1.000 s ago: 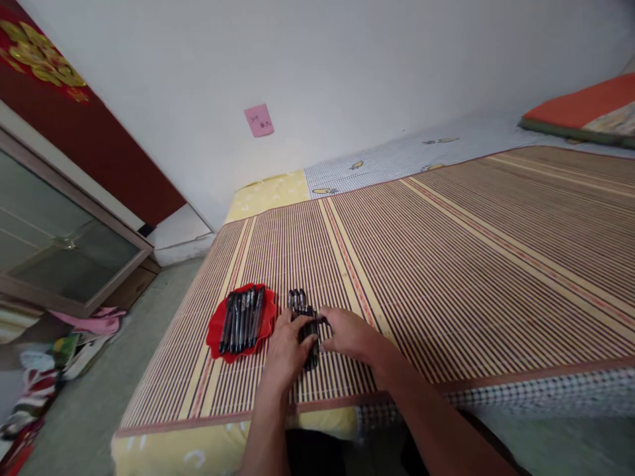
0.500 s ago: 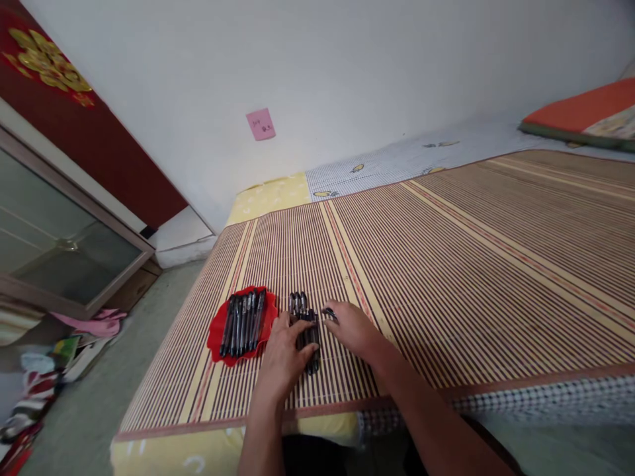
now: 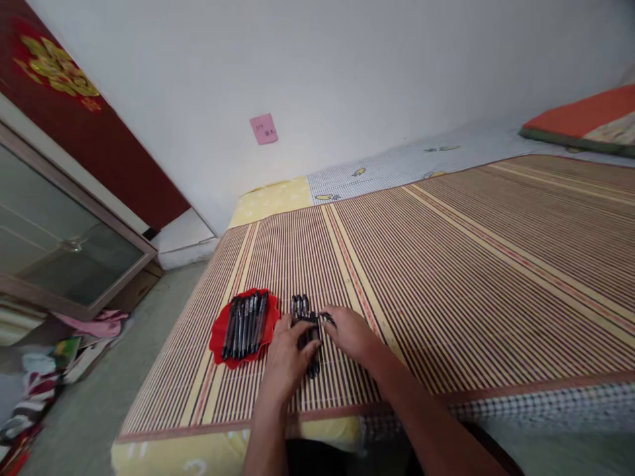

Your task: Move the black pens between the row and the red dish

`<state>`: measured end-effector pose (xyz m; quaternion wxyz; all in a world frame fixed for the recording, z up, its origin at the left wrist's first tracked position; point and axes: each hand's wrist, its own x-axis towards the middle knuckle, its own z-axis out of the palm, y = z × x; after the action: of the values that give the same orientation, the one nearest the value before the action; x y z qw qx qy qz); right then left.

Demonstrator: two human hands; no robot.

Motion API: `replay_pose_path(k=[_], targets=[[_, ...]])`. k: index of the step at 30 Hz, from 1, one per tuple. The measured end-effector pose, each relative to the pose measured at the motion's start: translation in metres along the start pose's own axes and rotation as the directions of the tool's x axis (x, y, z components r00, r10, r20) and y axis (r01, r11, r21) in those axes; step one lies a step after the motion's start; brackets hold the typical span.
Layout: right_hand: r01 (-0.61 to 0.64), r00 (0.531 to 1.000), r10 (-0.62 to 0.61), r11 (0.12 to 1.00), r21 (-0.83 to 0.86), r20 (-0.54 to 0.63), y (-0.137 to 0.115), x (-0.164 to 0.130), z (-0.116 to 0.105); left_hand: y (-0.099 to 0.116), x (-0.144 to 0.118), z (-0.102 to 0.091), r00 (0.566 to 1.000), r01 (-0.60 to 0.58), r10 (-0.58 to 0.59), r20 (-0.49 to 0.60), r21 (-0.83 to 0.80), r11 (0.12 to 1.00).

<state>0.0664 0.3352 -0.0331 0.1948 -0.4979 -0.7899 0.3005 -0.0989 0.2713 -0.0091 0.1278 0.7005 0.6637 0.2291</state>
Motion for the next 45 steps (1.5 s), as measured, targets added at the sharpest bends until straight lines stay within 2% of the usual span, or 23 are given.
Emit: replay_pose_path(k=[2,5,7,10,15,19,23,26,29,34,38,45], targets=[[-0.027,0.999,0.029,0.999,0.036,-0.039,0.001,0.001,-0.005,-0.002,0.003,0.0,0.987,0.011,-0.018,-0.16,-0.047,0.999],[-0.076,0.995,0.08,0.995,0.069,-0.06,0.004,0.003,-0.013,-0.002,0.009,0.002,0.915,0.039,-0.086,-0.394,-0.126,0.991],[-0.076,0.994,0.082,0.994,0.076,-0.068,0.007,0.005,-0.017,-0.001,0.011,0.005,0.865,0.045,-0.127,-0.485,-0.177,0.983],[-0.056,0.992,0.064,0.996,0.073,-0.113,0.016,0.005,-0.02,-0.001,0.012,0.013,0.824,0.026,-0.154,-0.546,-0.235,0.972],[-0.032,0.974,0.058,0.992,0.119,-0.22,0.029,0.005,-0.033,-0.007,0.014,0.017,0.788,0.0,-0.185,-0.587,-0.301,0.954],[0.003,0.989,0.054,0.927,0.375,-0.14,0.022,0.015,-0.039,-0.009,0.018,0.015,0.786,-0.023,-0.194,-0.588,-0.341,0.94],[-0.02,0.992,0.078,0.868,0.496,-0.095,0.008,0.045,-0.026,-0.012,0.019,0.015,0.797,-0.018,-0.225,-0.56,-0.395,0.919],[-0.112,0.983,0.172,0.848,0.518,-0.07,0.003,0.07,-0.013,-0.017,0.019,0.015,0.813,-0.013,-0.24,-0.53,-0.429,0.903],[-0.169,0.972,0.227,0.853,0.494,-0.06,0.003,0.087,-0.002,-0.021,0.02,0.016,0.821,0.005,-0.257,-0.51,-0.443,0.896],[-0.173,0.968,0.225,0.917,0.359,-0.109,0.004,0.097,0.009,-0.021,0.02,0.016,0.82,-0.015,-0.218,-0.53,-0.401,0.916],[-0.148,0.973,0.182,0.964,0.221,-0.14,0.001,0.095,0.01,-0.019,0.019,0.012,0.792,-0.022,-0.199,-0.577,-0.352,0.936],[-0.162,0.983,0.167,0.985,0.064,-0.077,-0.009,0.085,0.003,-0.019,0.018,0.008,0.764,-0.02,-0.216,-0.608,-0.356,0.934]])
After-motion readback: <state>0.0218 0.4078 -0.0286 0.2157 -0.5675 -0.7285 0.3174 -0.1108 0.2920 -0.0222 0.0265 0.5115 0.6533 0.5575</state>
